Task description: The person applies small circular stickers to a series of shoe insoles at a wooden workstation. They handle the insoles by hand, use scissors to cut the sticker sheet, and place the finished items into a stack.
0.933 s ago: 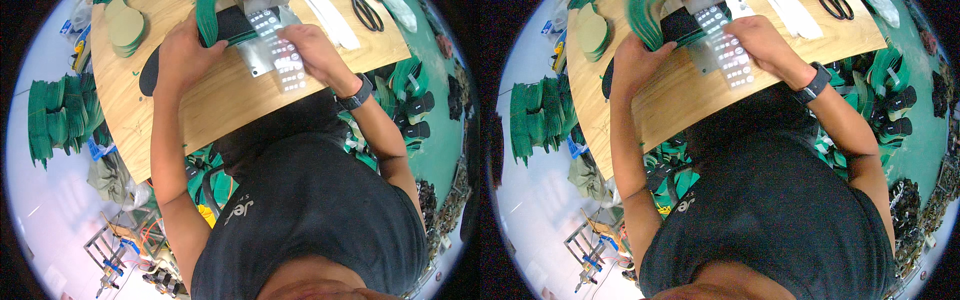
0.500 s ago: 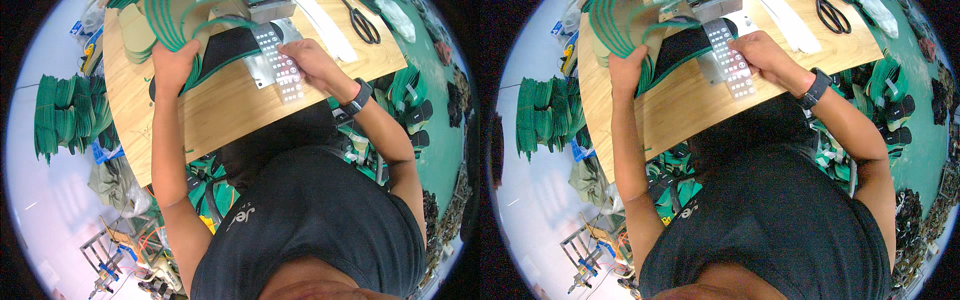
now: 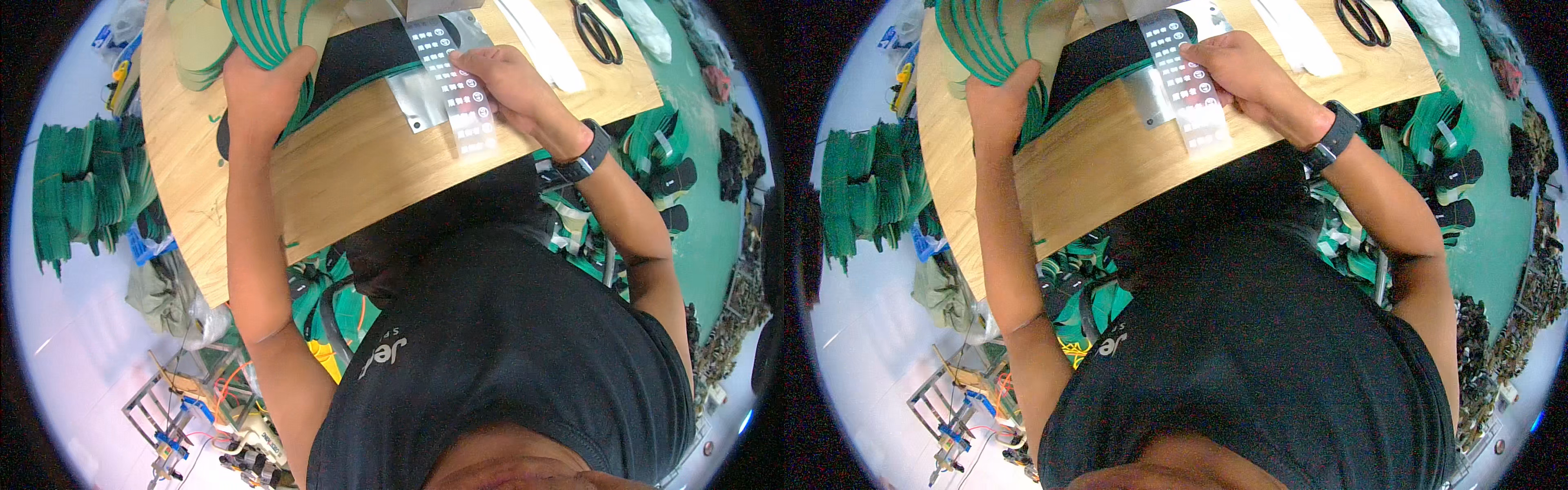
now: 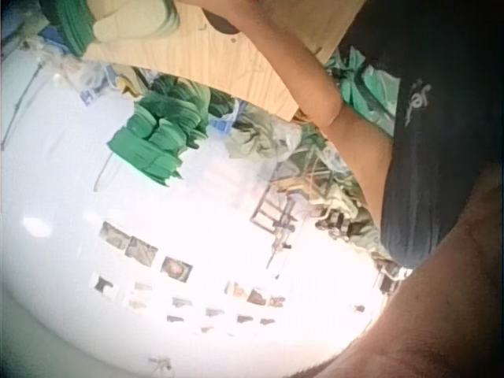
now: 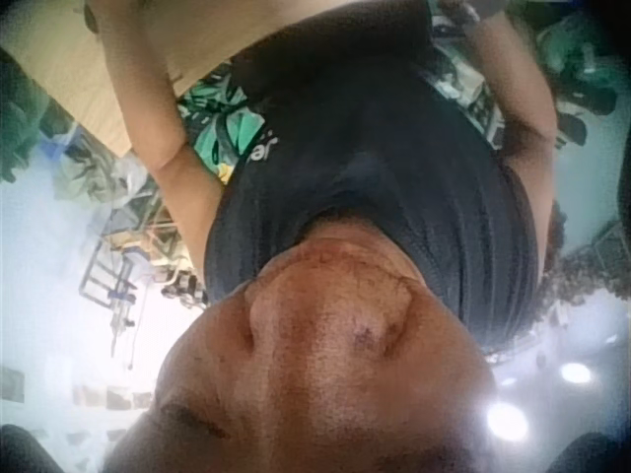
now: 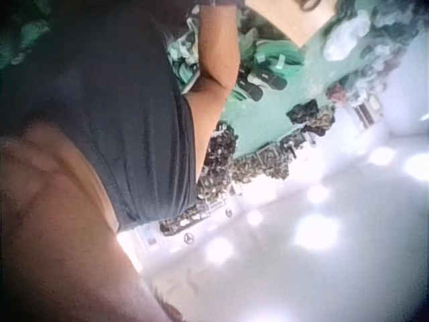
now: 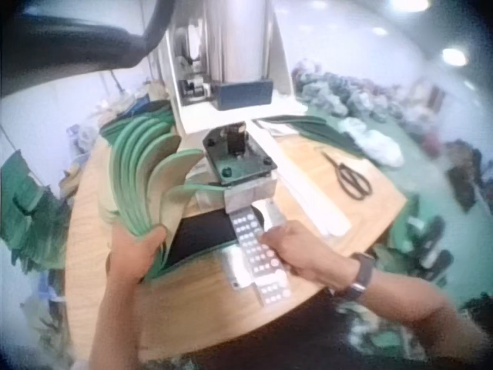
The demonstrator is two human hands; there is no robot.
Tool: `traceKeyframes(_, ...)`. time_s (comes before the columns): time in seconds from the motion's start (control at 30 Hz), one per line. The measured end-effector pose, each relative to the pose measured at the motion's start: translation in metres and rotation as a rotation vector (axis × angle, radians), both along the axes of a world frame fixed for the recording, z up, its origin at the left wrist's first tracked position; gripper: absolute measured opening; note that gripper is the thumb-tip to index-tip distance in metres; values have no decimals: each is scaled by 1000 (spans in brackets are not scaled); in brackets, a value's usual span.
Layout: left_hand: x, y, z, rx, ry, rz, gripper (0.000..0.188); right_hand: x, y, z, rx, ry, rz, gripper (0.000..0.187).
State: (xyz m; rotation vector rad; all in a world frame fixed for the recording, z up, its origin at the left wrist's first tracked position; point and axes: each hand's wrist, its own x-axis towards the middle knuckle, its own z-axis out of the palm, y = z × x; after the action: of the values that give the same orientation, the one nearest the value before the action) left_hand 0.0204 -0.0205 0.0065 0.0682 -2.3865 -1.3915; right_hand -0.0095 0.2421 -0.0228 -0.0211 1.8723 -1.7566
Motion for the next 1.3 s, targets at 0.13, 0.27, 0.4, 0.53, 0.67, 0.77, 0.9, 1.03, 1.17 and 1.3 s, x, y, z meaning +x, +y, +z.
traceKeyframes(0.13, 0, 5, -4, 47, -16, -19, 20, 2, -3, -1, 34, -18, -48, 25)
traceKeyframes(0.27, -1, 7, -6, -175, -35, -85, 31, -1, 0, -2, 55, -24, -13, 25)
traceKeyframes(0.4, -5, 10, -16, -427, 20, -184, 56, 9, -7, 6, -51, -42, -171, 30)
traceKeyframes(0.53, -9, 16, -18, -591, 42, -201, 65, 7, 2, 4, -136, -81, -162, 20)
traceKeyframes(0.67, -3, 23, -3, -693, -128, -164, 64, 3, 8, -10, -100, 72, -12, 16)
traceKeyframes(0.77, -4, 21, -4, -656, -104, -141, 59, 5, 15, -8, -185, 42, -114, 15)
traceKeyframes(0.9, -1, 14, 2, -455, -150, -89, 39, 13, 14, -5, -320, 29, -287, 17)
traceKeyframes(1.03, -2, -5, -4, 14, -40, -49, 22, 4, 6, 3, -96, 58, -72, 21)
traceKeyframes(1.17, -3, -11, -9, 179, 62, -24, 20, -3, 2, 3, 73, 57, 54, 28)
traceKeyframes(1.3, -3, -12, -10, 144, 25, -25, 20, -3, 0, 4, 116, 46, 36, 30)
